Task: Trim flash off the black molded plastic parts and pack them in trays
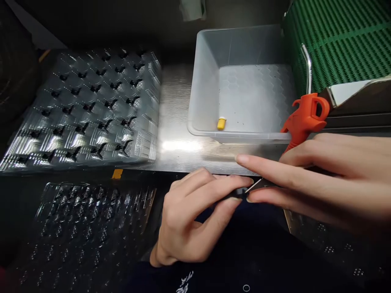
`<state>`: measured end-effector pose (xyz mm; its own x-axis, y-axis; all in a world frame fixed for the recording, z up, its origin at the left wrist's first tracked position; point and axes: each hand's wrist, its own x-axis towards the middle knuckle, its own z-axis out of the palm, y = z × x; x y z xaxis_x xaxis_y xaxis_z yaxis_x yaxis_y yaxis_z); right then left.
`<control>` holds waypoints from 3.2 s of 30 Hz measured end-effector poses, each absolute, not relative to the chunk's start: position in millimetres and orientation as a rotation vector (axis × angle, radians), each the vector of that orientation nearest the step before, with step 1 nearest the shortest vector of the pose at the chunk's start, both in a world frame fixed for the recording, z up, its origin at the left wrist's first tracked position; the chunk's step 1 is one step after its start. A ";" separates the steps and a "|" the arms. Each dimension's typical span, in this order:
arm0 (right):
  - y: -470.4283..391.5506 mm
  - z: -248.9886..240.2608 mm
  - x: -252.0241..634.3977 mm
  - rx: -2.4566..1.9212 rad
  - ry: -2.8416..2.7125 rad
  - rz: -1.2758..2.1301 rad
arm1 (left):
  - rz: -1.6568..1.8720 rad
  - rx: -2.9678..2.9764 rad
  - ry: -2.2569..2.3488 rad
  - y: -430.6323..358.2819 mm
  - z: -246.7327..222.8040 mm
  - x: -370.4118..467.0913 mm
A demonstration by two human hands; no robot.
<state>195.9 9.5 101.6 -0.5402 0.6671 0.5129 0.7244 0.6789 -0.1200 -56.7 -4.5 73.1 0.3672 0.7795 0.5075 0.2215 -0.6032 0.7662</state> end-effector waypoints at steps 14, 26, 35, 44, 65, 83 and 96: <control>5.9 92.4 205.7 -1.123 -2.334 -0.153 | 1.149 2.126 0.867 3.2 78.3 -49.3; 13.0 92.5 204.9 -1.046 -2.369 -0.224 | 1.137 2.183 0.936 2.4 81.6 -53.2; 16.7 91.4 201.7 -1.025 -2.367 -0.173 | 1.119 2.187 0.923 5.1 79.6 -56.7; 19.6 86.5 202.9 -0.950 -2.388 -0.152 | 1.127 2.146 0.926 4.1 80.6 -59.3; 24.0 87.1 200.2 -0.881 -2.368 -0.121 | 1.044 2.063 0.944 0.0 85.9 -61.5; -3.9 23.7 142.9 -1.112 -2.354 0.135 | 1.146 1.774 1.737 10.8 49.1 -125.5; 51.1 -55.4 120.5 -1.258 -2.215 0.434 | 1.752 1.897 1.218 31.4 5.5 -72.4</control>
